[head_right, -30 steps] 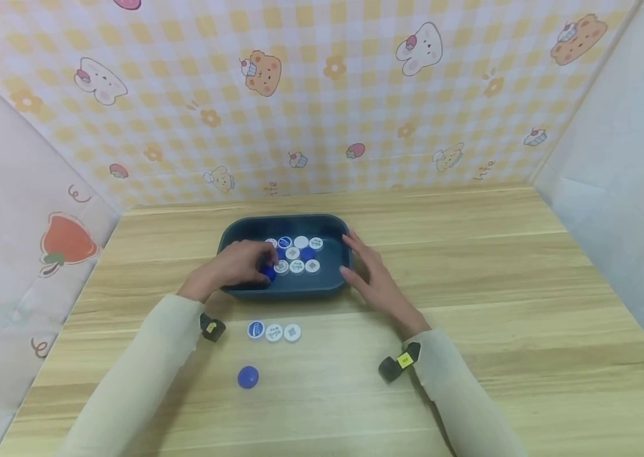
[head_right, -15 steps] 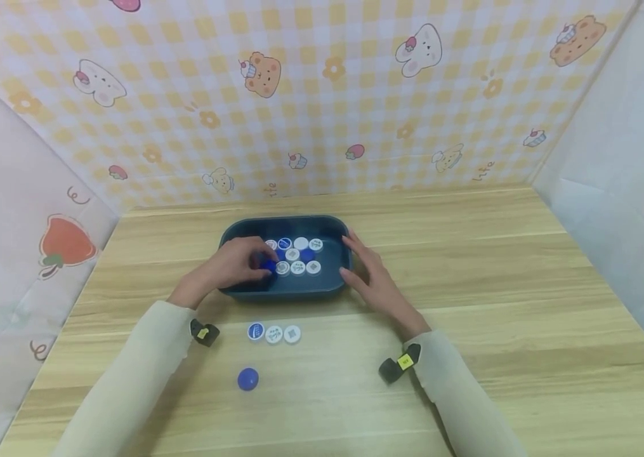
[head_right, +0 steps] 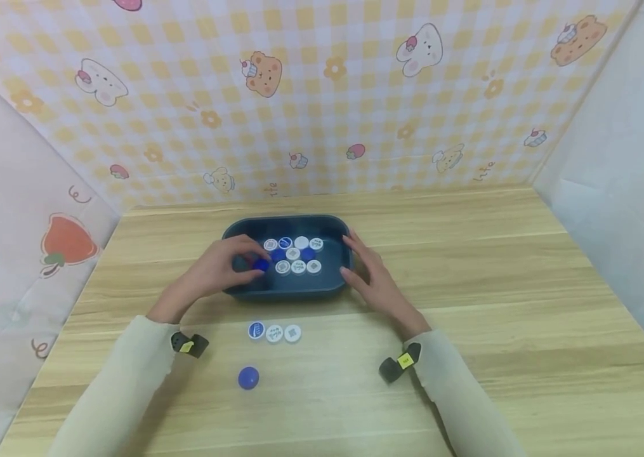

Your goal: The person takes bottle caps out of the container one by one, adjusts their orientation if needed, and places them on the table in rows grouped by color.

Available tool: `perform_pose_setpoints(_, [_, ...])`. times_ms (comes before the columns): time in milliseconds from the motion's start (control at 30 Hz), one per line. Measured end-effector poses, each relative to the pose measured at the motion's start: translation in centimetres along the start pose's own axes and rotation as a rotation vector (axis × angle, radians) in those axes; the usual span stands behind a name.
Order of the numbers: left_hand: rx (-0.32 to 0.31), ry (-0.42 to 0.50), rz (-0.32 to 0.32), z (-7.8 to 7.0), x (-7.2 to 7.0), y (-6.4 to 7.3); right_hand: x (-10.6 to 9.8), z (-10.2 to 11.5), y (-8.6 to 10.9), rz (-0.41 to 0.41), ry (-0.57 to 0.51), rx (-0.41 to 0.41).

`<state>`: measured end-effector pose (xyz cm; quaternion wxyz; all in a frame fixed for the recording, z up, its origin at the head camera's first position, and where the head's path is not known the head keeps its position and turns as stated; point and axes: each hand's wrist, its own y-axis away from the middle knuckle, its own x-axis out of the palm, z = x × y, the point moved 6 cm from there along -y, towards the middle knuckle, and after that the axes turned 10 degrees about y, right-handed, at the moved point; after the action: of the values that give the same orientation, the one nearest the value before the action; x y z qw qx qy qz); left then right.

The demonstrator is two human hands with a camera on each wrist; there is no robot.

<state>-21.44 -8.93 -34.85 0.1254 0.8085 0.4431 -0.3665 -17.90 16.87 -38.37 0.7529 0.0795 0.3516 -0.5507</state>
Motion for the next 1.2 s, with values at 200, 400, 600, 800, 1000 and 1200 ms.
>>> perform_pose_setpoints(200, [0.064,0.001,-0.034,-1.3,-0.4,2.2,0.0,-0.1,0.0,0.001,0.005,0.000])
perform_pose_setpoints(400, [0.143,-0.072,-0.072,-2.3,-0.2,5.3,0.1,-0.2,0.0,0.008,0.000,0.003])
perform_pose_setpoints(600, [0.219,-0.143,-0.147,-3.5,-0.4,7.1,0.1,-0.1,-0.1,0.001,-0.004,-0.002])
perform_pose_setpoints(800, [0.307,-0.206,-0.091,-5.6,1.1,8.0,0.1,-0.3,-0.1,-0.005,-0.005,-0.006])
perform_pose_setpoints(1000, [0.331,-0.242,0.008,-6.6,4.0,8.8,0.0,-0.5,-0.2,-0.006,-0.004,-0.013])
perform_pose_setpoints(1200, [0.269,-0.264,0.161,-6.7,6.7,9.2,0.0,-0.5,-0.1,0.002,-0.009,-0.004])
